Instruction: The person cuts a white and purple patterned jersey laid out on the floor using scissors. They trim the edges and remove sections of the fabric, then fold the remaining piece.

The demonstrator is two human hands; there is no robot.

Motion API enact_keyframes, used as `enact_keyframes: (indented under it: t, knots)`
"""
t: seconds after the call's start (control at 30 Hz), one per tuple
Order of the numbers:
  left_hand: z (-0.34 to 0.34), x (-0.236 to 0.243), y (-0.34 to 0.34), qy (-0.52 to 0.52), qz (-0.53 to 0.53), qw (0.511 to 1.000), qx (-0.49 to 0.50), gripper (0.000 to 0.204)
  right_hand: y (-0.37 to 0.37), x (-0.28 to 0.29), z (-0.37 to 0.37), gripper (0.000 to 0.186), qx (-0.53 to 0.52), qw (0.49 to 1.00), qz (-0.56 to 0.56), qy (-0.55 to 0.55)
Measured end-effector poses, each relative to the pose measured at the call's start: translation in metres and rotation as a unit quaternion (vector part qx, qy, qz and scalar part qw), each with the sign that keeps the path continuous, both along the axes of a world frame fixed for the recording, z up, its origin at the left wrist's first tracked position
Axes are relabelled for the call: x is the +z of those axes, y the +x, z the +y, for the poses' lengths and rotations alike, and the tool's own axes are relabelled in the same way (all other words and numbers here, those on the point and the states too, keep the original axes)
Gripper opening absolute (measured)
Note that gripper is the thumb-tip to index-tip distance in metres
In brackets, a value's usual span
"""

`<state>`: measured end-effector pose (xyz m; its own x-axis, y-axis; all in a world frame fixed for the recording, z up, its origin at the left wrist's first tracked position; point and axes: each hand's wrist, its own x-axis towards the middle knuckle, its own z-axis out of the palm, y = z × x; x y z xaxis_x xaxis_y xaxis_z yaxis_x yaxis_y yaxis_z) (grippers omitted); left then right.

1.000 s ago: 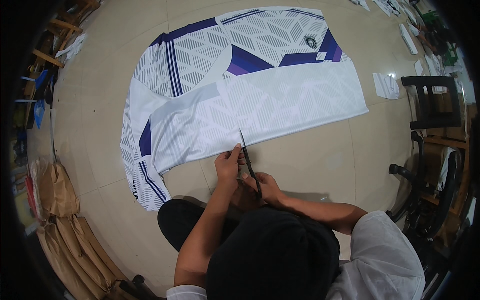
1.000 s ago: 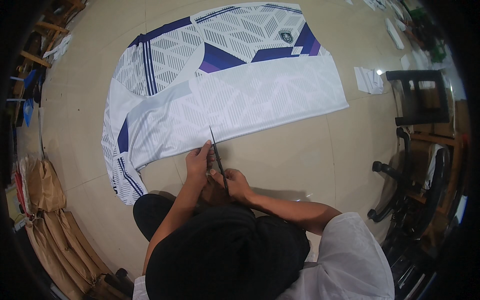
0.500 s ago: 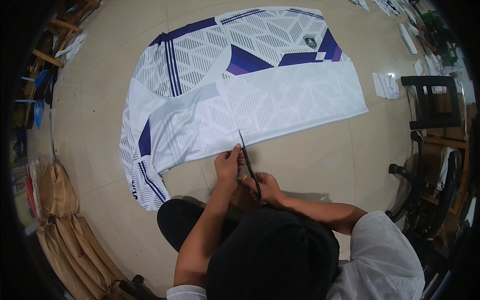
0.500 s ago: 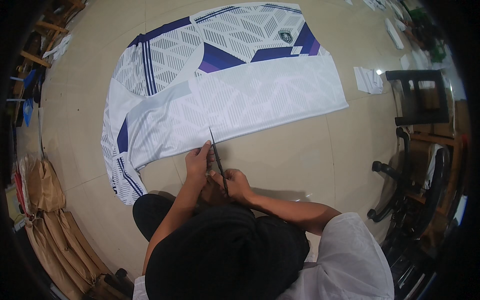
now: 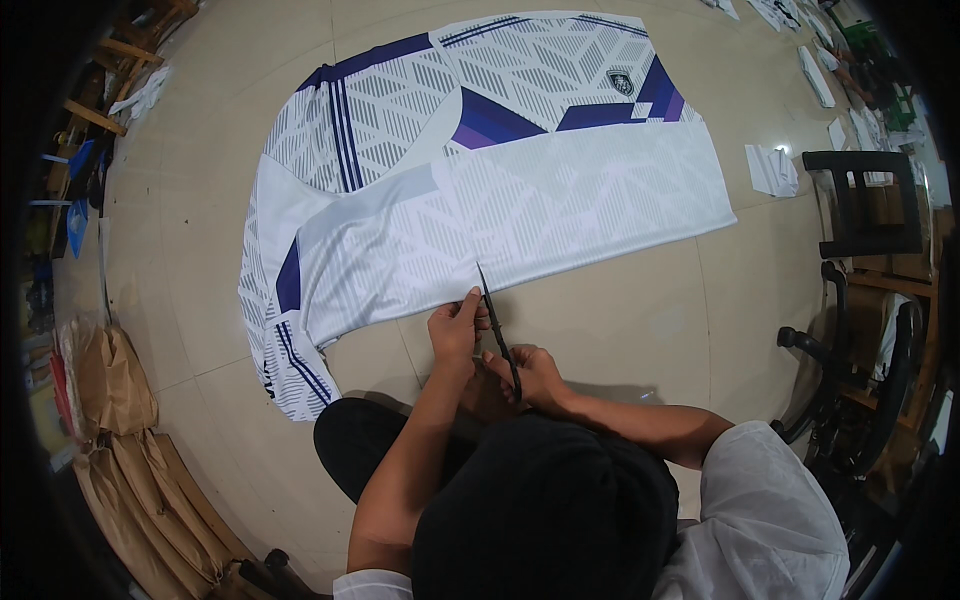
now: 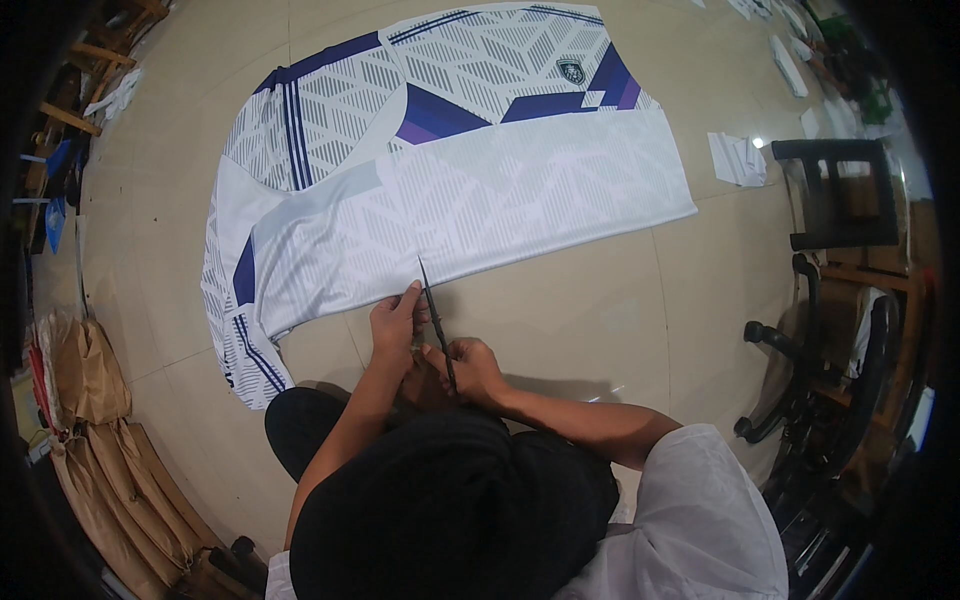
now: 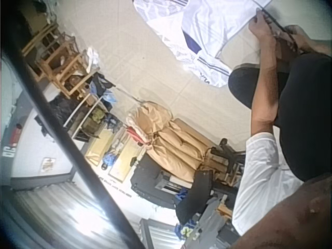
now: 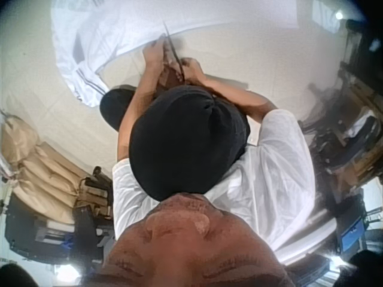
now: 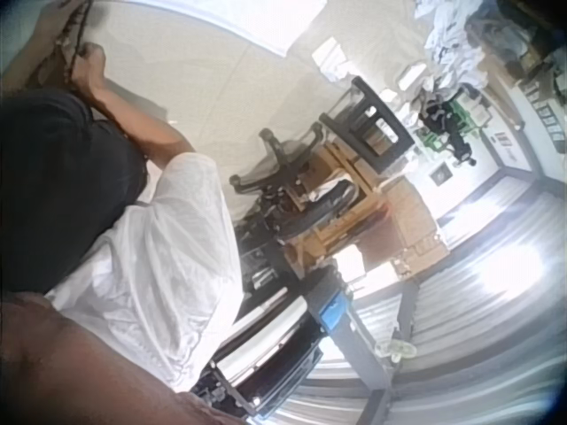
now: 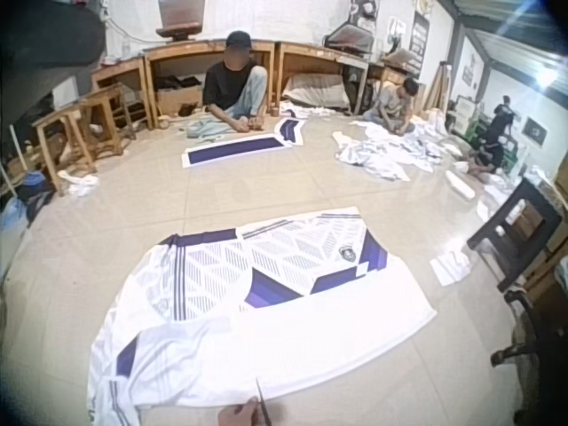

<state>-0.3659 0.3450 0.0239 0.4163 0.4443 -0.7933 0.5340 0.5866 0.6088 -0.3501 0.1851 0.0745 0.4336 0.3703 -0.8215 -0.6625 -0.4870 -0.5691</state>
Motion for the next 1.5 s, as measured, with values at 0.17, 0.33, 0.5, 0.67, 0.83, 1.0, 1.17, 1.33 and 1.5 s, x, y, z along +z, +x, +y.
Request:
enact_keyframes:
  t: [0.17, 0.33, 0.5, 0.67, 0.83, 1.0, 1.17, 1.33, 1.5]
  knots:
    - [0.0, -0.001, 0.0, 0.003, -0.008, 1.0, 0.0, 0.03, -0.001, -0.005, -0.002, 0.055, -0.002, 1.0, 0.007, 0.01]
    - [0.001, 0.001, 0.0, -0.018, -0.006, 1.0, 0.018, 0.03, 0.006, -0.01, 0.001, 0.048, -0.007, 1.0, 0.015, 0.025]
    - [0.002, 0.001, 0.001, -0.028, -0.025, 0.998, 0.049, 0.029, 0.011, -0.016, 0.009, 0.049, -0.023, 0.999, 0.015, 0.042]
    - [0.003, -0.004, -0.001, -0.025, -0.035, 0.997, 0.058, 0.028, 0.009, -0.026, 0.01, 0.044, -0.047, 0.998, 0.026, 0.043]
    - [0.002, 0.001, 0.0, -0.024, -0.038, 0.997, 0.064, 0.028, 0.008, -0.024, 0.013, 0.049, -0.059, 0.997, 0.029, 0.045]
    - [0.002, 0.001, 0.0, -0.033, -0.037, 0.997, 0.065, 0.029, 0.007, -0.022, 0.014, 0.049, -0.062, 0.997, 0.028, 0.048]
    - [0.002, 0.001, 0.0, -0.042, -0.034, 0.996, 0.065, 0.028, 0.006, -0.02, 0.014, 0.045, -0.052, 0.998, 0.01, 0.043]
    - [0.001, 0.003, -0.001, -0.027, -0.04, 0.997, 0.058, 0.028, 0.007, -0.017, 0.014, 0.045, -0.037, 0.999, 0.003, 0.025]
    - [0.001, 0.002, -0.002, -0.049, -0.03, 0.995, 0.08, 0.031, 0.006, -0.022, 0.012, 0.047, -0.037, 0.999, 0.003, 0.027]
